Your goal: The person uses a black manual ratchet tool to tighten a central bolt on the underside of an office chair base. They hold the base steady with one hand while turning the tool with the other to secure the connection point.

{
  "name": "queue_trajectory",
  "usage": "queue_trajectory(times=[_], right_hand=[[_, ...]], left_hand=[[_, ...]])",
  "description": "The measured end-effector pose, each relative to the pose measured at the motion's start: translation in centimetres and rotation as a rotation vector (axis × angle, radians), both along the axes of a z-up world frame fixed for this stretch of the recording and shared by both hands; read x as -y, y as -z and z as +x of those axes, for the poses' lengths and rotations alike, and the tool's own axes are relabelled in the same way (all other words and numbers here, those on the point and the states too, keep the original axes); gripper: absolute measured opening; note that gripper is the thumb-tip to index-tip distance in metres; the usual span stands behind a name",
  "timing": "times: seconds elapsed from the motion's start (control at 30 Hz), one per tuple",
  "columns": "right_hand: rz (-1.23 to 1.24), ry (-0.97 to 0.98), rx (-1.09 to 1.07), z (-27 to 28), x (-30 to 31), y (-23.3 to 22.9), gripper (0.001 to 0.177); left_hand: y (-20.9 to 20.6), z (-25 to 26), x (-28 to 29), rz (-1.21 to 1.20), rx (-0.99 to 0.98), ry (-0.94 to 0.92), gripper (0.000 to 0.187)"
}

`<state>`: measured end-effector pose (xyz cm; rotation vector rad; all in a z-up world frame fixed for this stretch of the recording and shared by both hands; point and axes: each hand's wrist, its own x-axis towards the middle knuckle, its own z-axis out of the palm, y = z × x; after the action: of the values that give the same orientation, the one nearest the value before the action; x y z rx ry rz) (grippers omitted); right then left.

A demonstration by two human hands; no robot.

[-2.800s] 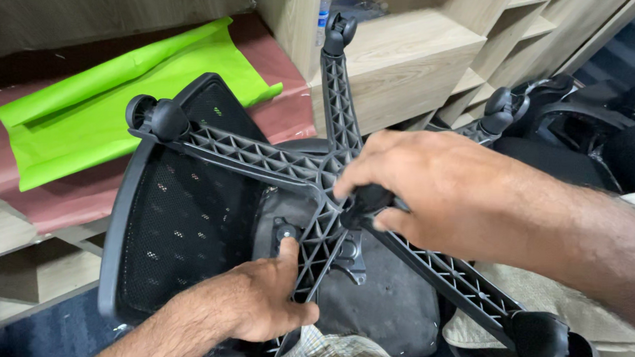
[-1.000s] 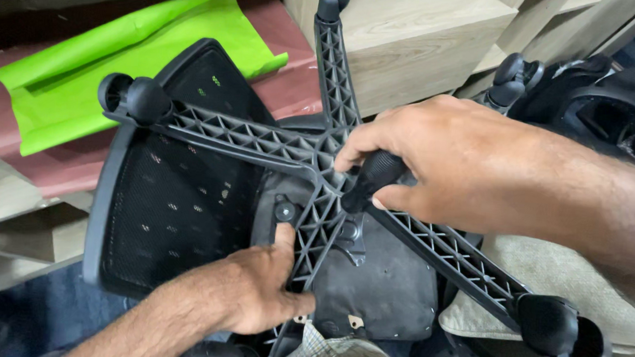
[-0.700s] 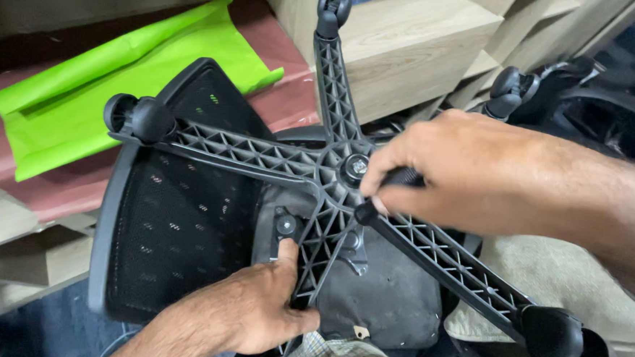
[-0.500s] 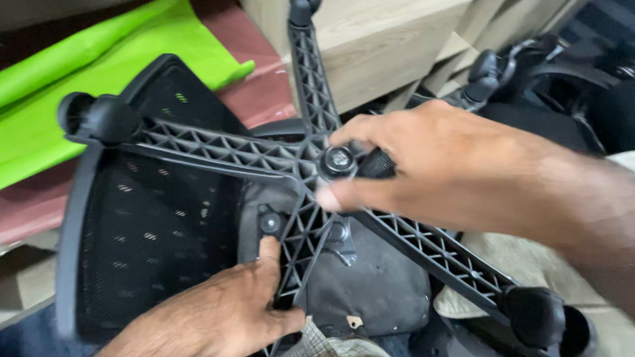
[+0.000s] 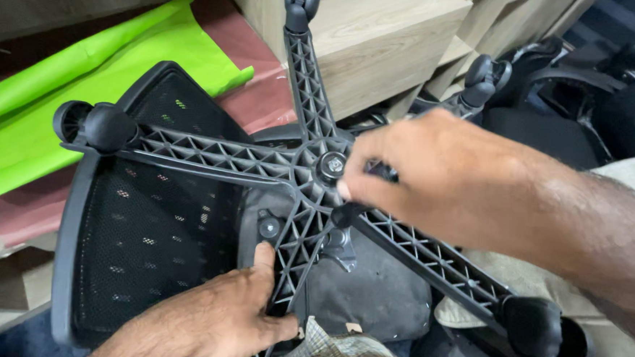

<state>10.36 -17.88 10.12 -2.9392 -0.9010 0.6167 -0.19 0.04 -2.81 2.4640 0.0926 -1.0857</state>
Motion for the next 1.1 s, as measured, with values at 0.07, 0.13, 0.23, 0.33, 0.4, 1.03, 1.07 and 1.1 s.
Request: queue_trajectory(times=[0.07,0.13,0.23,0.33,0.4,1.03,1.07,1.1], right_hand=[[0.328,-0.428,0.128,-0.1,0.2,-0.4,0.03],[0.442,-0.583,0.143,-0.2,0.5,-0.4,0.035],[0.217,-0.401,0.094,0.1,0.4,0.2,0.043],[0.033,-0.26,0.134,0.1,0.8,1.0,0.039],[-0.043,-0.157,0.006,0.3,1.1,1.3,0.032],[0.217,-0.46,0.211,0.8,0.2,0.9,0.052],[0.064,-0.284,0.166,0.7,0.1,0.9,0.048],[-0.082,-0.108,0.119,0.6,0.1,0.9,0.047]], left_hand=[[-0.5,0.0,0.0,0.019,-0.04,-0.04,0.12],[-0.9,0.2,0.3,0.043,-0.082,-0.053,0.12],[-1.5,0.2,0.4,0.079,-0.125,-0.082,0.119],[-1.8,0.2,0.6,0.065,-0.142,-0.103,0.119],[-1.8,0.3,0.6,0.049,-0.151,-0.13,0.117],[-1.6,-0.4,1.3,0.031,-0.115,-0.169,0.109],[-1.6,-0.4,1.3,0.029,-0.112,-0.165,0.109],[-1.6,-0.4,1.3,0.031,-0.112,-0.162,0.109]])
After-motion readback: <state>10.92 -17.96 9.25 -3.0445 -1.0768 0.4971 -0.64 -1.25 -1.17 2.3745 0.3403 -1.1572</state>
